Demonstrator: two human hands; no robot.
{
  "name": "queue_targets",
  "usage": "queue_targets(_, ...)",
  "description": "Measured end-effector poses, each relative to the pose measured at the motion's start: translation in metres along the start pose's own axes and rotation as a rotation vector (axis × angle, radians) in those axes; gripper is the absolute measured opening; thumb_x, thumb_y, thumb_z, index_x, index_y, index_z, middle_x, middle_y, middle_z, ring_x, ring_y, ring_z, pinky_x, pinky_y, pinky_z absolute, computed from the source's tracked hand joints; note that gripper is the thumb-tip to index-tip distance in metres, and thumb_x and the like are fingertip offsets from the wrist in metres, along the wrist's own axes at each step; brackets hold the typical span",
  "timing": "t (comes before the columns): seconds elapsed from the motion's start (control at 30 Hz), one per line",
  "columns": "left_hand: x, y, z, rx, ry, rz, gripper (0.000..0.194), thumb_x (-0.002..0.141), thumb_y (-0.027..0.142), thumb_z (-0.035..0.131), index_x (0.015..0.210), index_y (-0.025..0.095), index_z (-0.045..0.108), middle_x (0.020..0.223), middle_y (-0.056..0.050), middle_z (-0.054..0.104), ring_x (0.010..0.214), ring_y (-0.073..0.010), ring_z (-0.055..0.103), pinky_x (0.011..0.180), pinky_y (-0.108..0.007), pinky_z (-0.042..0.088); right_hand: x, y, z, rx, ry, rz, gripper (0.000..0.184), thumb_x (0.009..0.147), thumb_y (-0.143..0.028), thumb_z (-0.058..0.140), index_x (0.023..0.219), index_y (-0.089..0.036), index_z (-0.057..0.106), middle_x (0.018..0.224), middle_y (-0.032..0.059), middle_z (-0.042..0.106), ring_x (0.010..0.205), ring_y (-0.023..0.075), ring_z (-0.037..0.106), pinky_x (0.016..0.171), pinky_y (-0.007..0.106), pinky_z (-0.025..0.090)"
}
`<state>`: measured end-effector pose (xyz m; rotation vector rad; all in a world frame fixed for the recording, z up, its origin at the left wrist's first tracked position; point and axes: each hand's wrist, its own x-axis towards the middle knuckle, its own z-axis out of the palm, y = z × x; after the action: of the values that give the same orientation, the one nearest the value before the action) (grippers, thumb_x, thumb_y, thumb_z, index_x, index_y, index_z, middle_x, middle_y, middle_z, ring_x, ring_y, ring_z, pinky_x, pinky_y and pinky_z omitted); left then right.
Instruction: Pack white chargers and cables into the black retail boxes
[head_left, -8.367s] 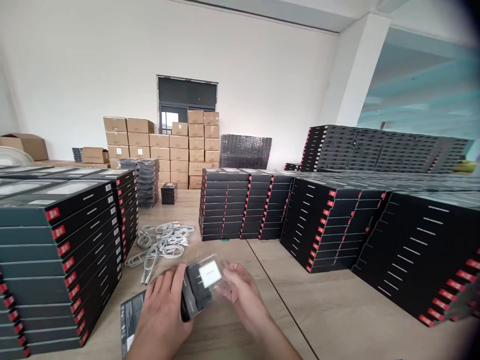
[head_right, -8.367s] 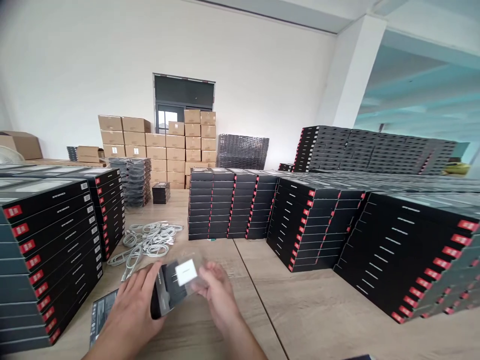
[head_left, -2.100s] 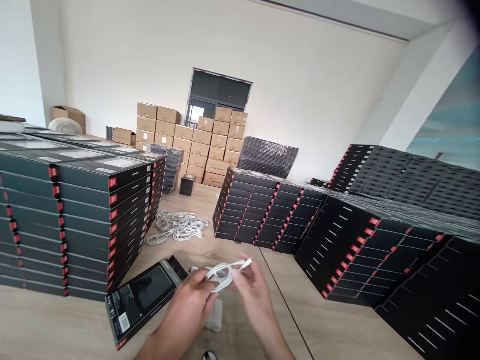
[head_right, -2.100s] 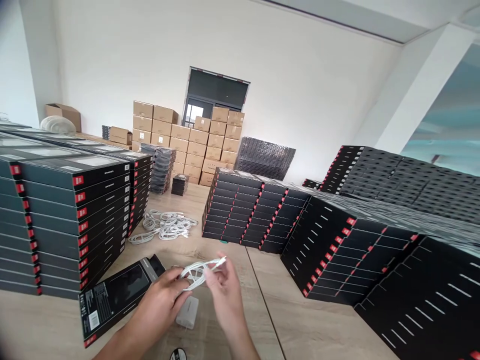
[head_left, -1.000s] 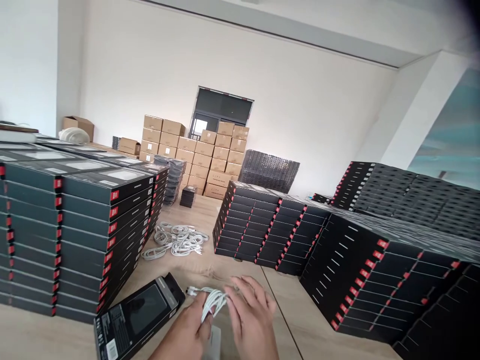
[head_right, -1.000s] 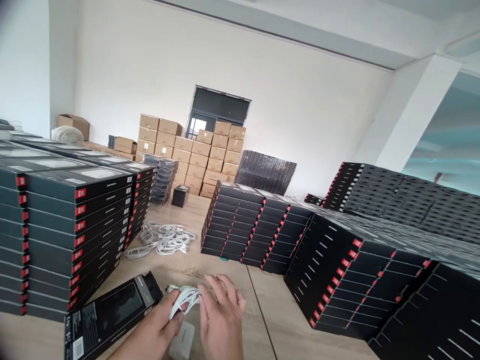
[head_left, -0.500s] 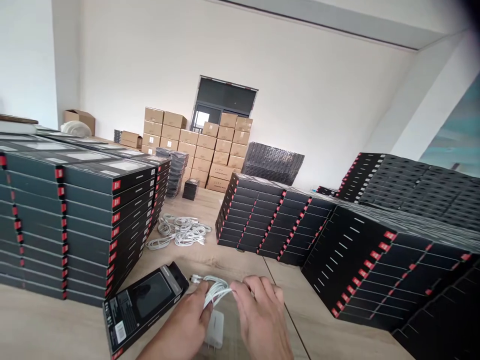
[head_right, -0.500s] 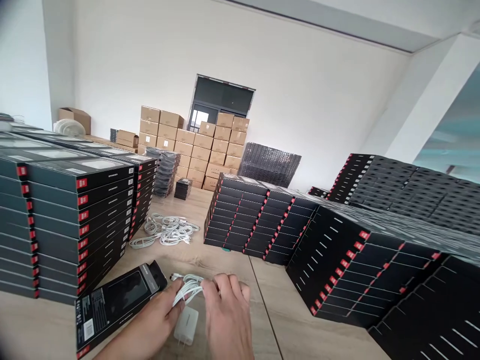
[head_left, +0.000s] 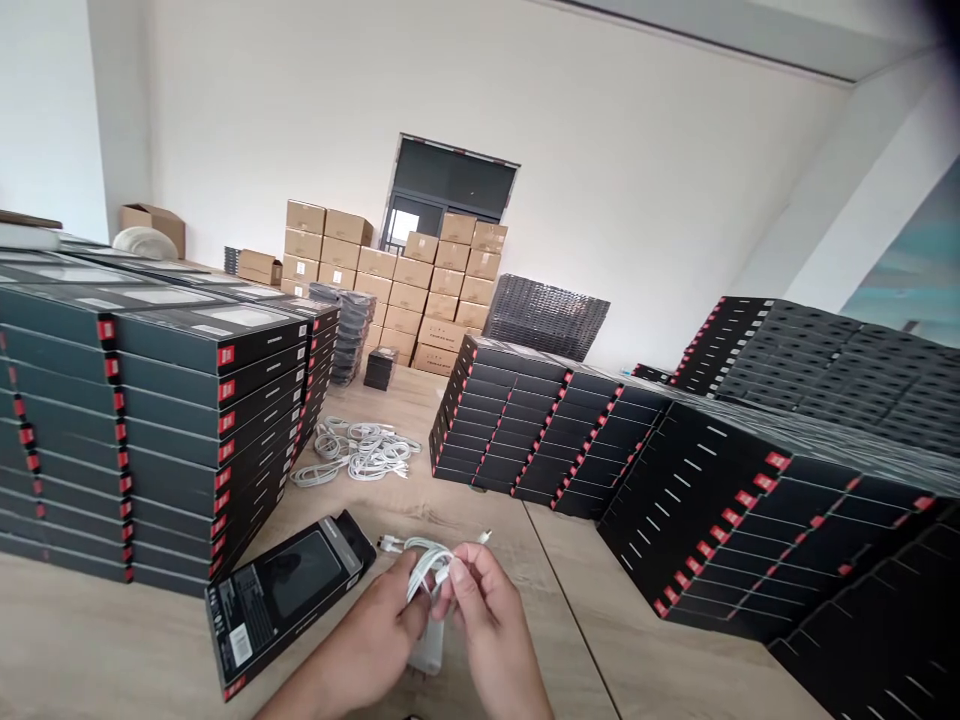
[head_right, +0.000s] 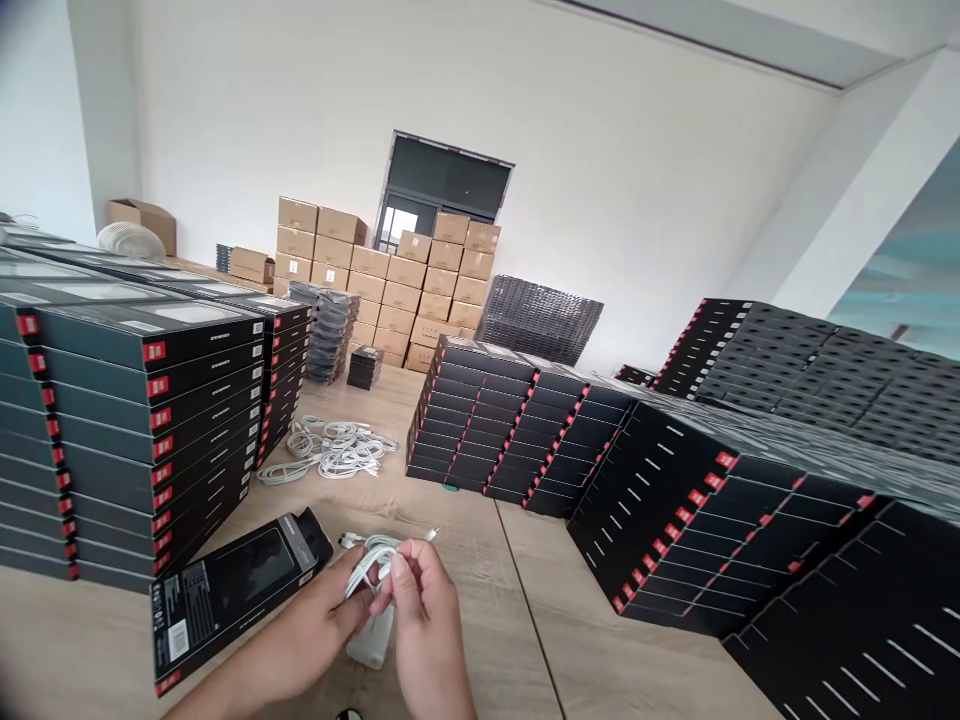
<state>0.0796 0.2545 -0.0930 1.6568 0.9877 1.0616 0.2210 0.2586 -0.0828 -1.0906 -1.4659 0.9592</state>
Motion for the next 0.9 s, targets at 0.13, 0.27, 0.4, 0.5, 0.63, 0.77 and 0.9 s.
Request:
queue_targets(0.13,0.000,0.000,0.000,-0.047,-0.025,-0.016,0.014,0.088,0.025,0.041,0.092,0.020,0.054,0.083,-0.001,0.059,0.077,-0.0171,0.053,0.072,-0.028,0.041,0.003,0.001,-0.003,0.192,-0.068,0.176,0.038,0.078,-0.056,0.065,0.078,-0.019,0.060,0.067,0.0017,0.064,0.050,0.0137,0.055,0.040,0.020,0.029)
queue_targets(0.27,0.001,-0.006,0.001,-0.145,-0.022,-0.047,0.010,0.088,0.028,0.045,0.088,0.020,0.052,0.073,0.003,0.053,0.067,-0.0143,0.048,0.063,-0.026,0.039,0.003,0.000,-0.005,0.096,-0.095,0.175,0.033,0.078,-0.050,0.066,0.076,-0.017,0.066,0.056,-0.0002,0.060,0.047,0.0125,0.051,0.046,0.022,0.035)
queue_targets(0.4,0.004,-0.013,0.005,-0.278,0.008,-0.073,0.014,0.085,0.033,0.053,0.087,0.020,0.051,0.068,0.004,0.052,0.059,-0.0121,0.046,0.055,-0.024,0.036,0.002,0.004,-0.002,-0.172,0.053,-0.059,0.021,0.077,-0.040,0.067,0.076,-0.019,0.072,0.065,0.0015,0.062,0.060,0.0176,0.056,0.060,0.028,0.045)
queue_targets(0.5,0.006,-0.012,0.006,-0.383,0.016,-0.093,0.024,0.084,0.043,0.055,0.079,0.020,0.047,0.064,0.005,0.052,0.051,-0.0098,0.043,0.050,-0.024,0.033,0.004,0.009,-0.001,-0.303,0.292,-0.148,0.020,0.067,-0.034,0.075,0.083,-0.023,0.070,0.073,0.0004,0.060,0.061,0.0170,0.054,0.063,0.029,0.046)
queue_targets(0.63,0.005,-0.005,0.008,-0.522,-0.025,-0.188,0.032,0.078,0.048,0.061,0.083,0.019,0.049,0.068,0.002,0.060,0.051,-0.0090,0.047,0.048,-0.021,0.028,0.006,0.012,-0.001,0.072,0.224,-0.011,0.043,0.071,-0.047,0.075,0.104,-0.023,0.063,0.097,0.0048,0.068,0.083,0.0215,0.062,0.072,0.030,0.051)
queue_targets(0.77,0.001,-0.001,0.014,-0.556,-0.103,-0.243,0.037,0.072,0.046,0.067,0.093,0.017,0.056,0.070,0.002,0.058,0.056,-0.0100,0.050,0.047,-0.020,0.028,0.003,0.014,0.006,0.340,0.028,0.200,0.055,0.080,-0.060,0.061,0.121,-0.023,0.060,0.120,0.0098,0.066,0.084,0.0235,0.066,0.050,0.026,0.050)
queue_targets(0.9,0.002,0.000,0.011,-0.492,-0.112,-0.141,0.036,0.077,0.045,0.062,0.100,0.019,0.056,0.081,-0.001,0.060,0.069,-0.0147,0.056,0.053,-0.023,0.038,0.005,0.013,0.007,0.550,0.114,0.219,0.049,0.080,-0.056,0.064,0.112,-0.019,0.063,0.107,0.0112,0.071,0.078,0.0233,0.069,0.053,0.028,0.053)
